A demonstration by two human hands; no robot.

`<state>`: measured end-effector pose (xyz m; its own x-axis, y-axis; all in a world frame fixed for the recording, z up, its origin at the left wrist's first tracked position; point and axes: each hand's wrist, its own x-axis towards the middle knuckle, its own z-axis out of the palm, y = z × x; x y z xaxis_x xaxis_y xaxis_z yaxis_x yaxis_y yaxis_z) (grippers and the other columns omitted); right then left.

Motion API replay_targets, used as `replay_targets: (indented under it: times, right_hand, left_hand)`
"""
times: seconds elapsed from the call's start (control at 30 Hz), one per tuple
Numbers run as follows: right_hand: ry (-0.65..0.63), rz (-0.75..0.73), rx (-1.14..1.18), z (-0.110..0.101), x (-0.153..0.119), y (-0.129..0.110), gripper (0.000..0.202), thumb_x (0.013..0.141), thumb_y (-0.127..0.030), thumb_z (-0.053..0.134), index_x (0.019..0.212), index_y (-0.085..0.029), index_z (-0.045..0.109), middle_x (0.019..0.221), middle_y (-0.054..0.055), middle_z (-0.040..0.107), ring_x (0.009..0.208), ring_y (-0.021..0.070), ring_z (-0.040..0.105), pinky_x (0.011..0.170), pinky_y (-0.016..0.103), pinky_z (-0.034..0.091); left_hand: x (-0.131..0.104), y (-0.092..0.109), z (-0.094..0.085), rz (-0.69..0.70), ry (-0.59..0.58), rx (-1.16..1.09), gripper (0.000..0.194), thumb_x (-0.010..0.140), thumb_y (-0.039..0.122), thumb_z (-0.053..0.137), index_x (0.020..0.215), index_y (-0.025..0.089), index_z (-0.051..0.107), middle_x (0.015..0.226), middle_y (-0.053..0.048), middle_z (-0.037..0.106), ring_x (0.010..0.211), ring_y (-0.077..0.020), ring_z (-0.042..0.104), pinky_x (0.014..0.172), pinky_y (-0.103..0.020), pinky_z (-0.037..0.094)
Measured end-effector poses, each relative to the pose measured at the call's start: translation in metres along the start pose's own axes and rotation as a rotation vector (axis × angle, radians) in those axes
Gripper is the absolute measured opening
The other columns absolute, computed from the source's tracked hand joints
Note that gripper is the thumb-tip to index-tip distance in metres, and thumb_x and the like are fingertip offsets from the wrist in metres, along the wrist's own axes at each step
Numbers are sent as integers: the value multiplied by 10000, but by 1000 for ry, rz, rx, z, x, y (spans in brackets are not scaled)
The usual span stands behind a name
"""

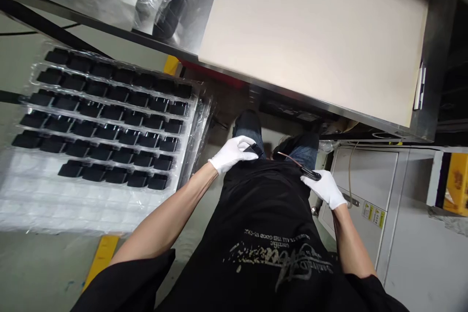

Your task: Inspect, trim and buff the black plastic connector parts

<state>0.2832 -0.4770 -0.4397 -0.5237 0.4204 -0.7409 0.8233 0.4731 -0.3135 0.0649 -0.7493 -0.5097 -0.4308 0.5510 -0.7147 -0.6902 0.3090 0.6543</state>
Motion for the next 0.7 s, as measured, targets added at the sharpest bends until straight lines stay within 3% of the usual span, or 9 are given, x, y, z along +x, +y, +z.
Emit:
replay_targets:
  times: [0.1,0.27,0.33,0.4,0.47,0.6,0.7]
  right_hand:
    - [246,-8,252,-16,9,30,454,663,-583,813,747,-139,771,668,26,690,673,200,609,653,312,477]
    - [1085,-91,631,-85,25,71,450,746,-488,805,1044,-152,785,983,47,750,867,190,682,883,370,577]
    - [1262,-139,716,-112,37,77,417,759,-440,787,1069,-162,761,968,20,720,855,169,677,902,369,590]
    - [1313,-169,804,-127,54,78,430,729,-401,792,1081,-161,734,964,11,700,871,164,677,922,367,597]
    - [1267,-149,894,-129,74,76,480,701,-387,793,1115,-161,702,1042,30,702,963,180,681,953,377,594]
    - [1031,12,1009,-115,104,76,613,749,-404,729,1316,-216,591,1363,77,632,1256,200,619,1051,434,545]
    - [996,109,1022,-107,108,83,724,728,-368,737,1407,-247,517,1503,98,543,1363,202,576,1119,483,505]
  left_hand:
    - [-11,3,5,-1,-19,59,665,482,348,999,1052,161,714,960,-75,771,983,-275,715,1026,-486,517]
    - [-24,11,22,77,-61,21,624,518,358,993,1038,170,704,1030,-96,796,1053,-303,741,1032,-468,546]
    - [-27,14,28,72,-85,23,624,542,380,988,1055,170,701,1043,-102,800,1047,-309,749,998,-464,567]
    - [-28,17,33,56,-102,37,636,546,404,988,1061,170,697,1045,-108,803,1057,-318,752,988,-465,576]
    - [-29,19,35,42,-99,53,667,533,421,993,1074,168,696,1048,-112,806,1068,-324,752,996,-469,578]
    - [-33,20,31,26,-34,53,728,527,434,993,1132,162,695,1050,-117,807,1056,-327,755,1008,-478,579]
    - [-48,18,21,33,85,13,718,550,421,981,1151,163,686,1052,-114,807,1053,-316,756,1015,-470,581]
